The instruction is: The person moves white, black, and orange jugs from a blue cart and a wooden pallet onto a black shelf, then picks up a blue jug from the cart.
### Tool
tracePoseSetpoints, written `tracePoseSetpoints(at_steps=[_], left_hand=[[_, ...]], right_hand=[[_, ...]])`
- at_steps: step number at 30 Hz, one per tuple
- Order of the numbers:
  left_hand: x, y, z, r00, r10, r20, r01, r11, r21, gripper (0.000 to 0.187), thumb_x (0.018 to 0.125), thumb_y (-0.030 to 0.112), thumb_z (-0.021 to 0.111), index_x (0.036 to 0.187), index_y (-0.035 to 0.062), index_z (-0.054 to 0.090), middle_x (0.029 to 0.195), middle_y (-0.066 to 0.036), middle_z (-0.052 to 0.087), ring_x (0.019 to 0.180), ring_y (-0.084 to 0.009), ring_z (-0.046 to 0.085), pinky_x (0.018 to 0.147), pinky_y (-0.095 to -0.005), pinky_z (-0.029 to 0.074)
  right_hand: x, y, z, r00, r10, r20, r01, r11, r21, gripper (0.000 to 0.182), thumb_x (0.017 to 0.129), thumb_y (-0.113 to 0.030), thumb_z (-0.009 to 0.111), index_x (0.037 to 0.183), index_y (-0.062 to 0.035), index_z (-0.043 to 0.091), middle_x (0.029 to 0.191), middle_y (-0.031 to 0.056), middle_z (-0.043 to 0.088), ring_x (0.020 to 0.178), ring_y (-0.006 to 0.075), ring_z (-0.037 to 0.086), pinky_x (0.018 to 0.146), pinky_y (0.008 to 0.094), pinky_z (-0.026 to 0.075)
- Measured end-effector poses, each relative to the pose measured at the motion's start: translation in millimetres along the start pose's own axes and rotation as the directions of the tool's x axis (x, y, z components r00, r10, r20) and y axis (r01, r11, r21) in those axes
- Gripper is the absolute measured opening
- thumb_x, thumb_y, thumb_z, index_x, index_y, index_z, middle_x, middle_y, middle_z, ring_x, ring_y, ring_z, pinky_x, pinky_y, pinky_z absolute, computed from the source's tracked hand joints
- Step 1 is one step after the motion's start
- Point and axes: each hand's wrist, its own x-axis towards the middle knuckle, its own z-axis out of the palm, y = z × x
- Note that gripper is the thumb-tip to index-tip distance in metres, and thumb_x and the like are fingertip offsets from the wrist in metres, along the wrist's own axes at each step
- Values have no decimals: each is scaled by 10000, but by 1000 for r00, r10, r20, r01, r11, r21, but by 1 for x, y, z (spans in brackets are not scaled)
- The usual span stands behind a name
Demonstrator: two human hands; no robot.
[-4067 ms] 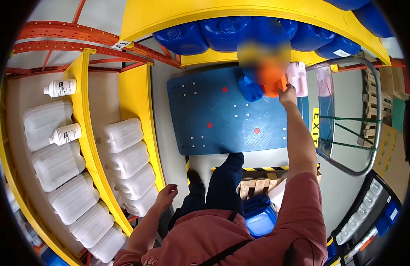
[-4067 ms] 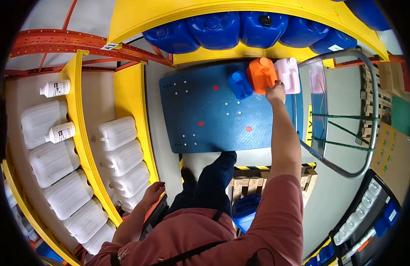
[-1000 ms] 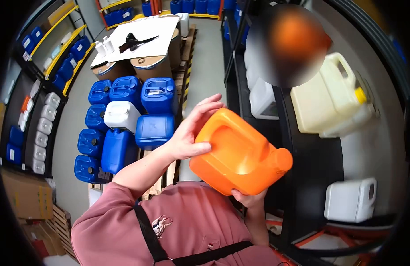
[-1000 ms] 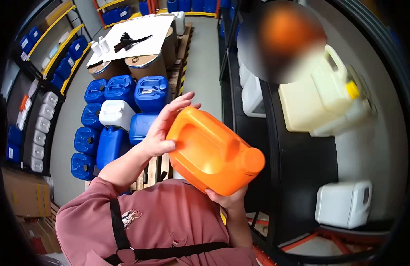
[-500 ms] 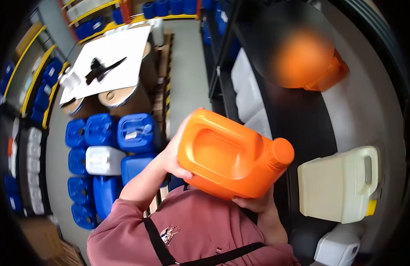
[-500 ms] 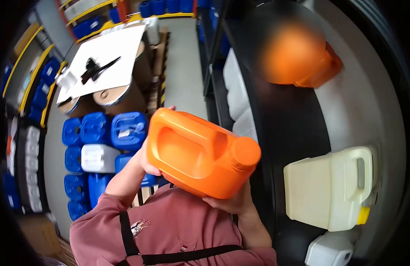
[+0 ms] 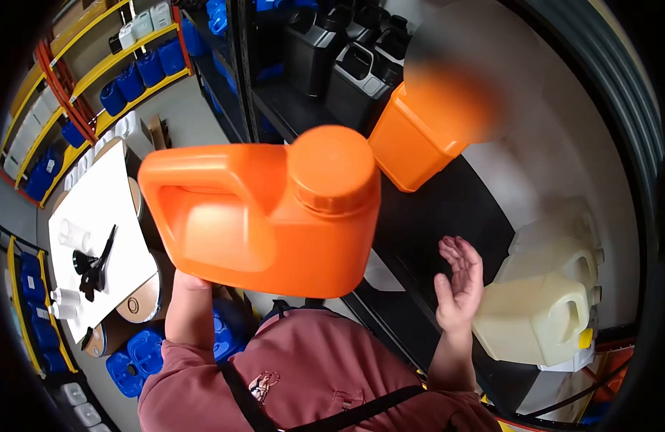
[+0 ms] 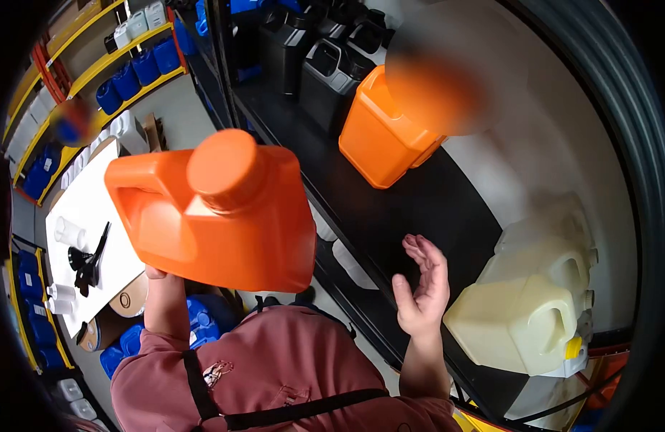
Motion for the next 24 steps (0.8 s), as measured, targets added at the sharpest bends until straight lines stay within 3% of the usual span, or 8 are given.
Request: tracePoseSetpoints(at_steps=[1,4,7,12,16,18,22,24], left_hand=[[12,-11,-7,965,234,122,-236,972,9,1251,650,493,933,1599,88,226,1604,-144,343,1441,-357,419,1180,-532,387],[50,-19,-20,945,317,82,-319,947,18,1243,657,492,925,1603,97,221,1600,-141,348,1460,-351,391,1192,-532,367],[79,-29,-38,954,278,111,-279,960,-4,1217,673,530,892,1598,94,233,1598,-149,347,1462,-361,382,1194,-528,363],[140,-29,-48,933,234,272,-230,972,-48,1138,723,545,838,1588,80,264,1581,-155,379,1445,-355,409,1186,-519,373],[178,-22,-49,882,179,436,-176,983,-47,1061,780,543,786,1581,61,284,1573,-156,399,1441,-339,417,1187,-512,367],[188,-23,-48,852,154,501,-151,987,-47,1024,808,542,760,1578,52,294,1569,-157,409,1439,-331,421,1187,-509,365],[204,-29,-55,805,144,576,-96,989,-113,948,851,478,768,1557,26,324,1520,-153,476,1393,-319,483,1162,-501,401],[210,-51,-93,813,83,576,-120,992,27,973,825,497,792,1538,11,343,1505,-152,486,1372,-309,497,1141,-483,415]], right_hand=[[6,5,-4,999,-10,-33,10,1000,-18,594,883,29,640,1434,79,425,1387,220,549,1314,334,552,1138,462,413],[38,7,-6,989,-104,-108,83,979,-185,388,902,4,644,1278,59,566,1311,213,601,1216,301,601,1075,411,454],[89,-12,1,966,-159,-206,59,905,-421,280,898,-20,672,1169,39,636,1126,163,695,1072,267,664,982,364,496],[197,-40,22,914,-405,2,216,481,-850,337,872,-101,686,1196,-20,644,1143,161,699,1042,344,665,935,410,520],[260,-14,43,965,-255,59,138,306,-942,371,879,-154,661,1240,-70,645,1129,169,706,1073,367,659,932,463,525],[272,-8,47,991,131,9,-31,300,-954,375,893,-130,619,1266,-121,659,1101,177,713,1056,372,666,928,472,531],[246,-27,20,999,-46,27,36,225,-974,388,910,-136,601,1291,-162,671,1094,161,719,1008,371,677,906,467,542],[224,-45,-6,991,11,-130,-130,161,-978,382,913,-161,625,1291,-165,675,1106,143,717,1008,368,673,900,454,538]])
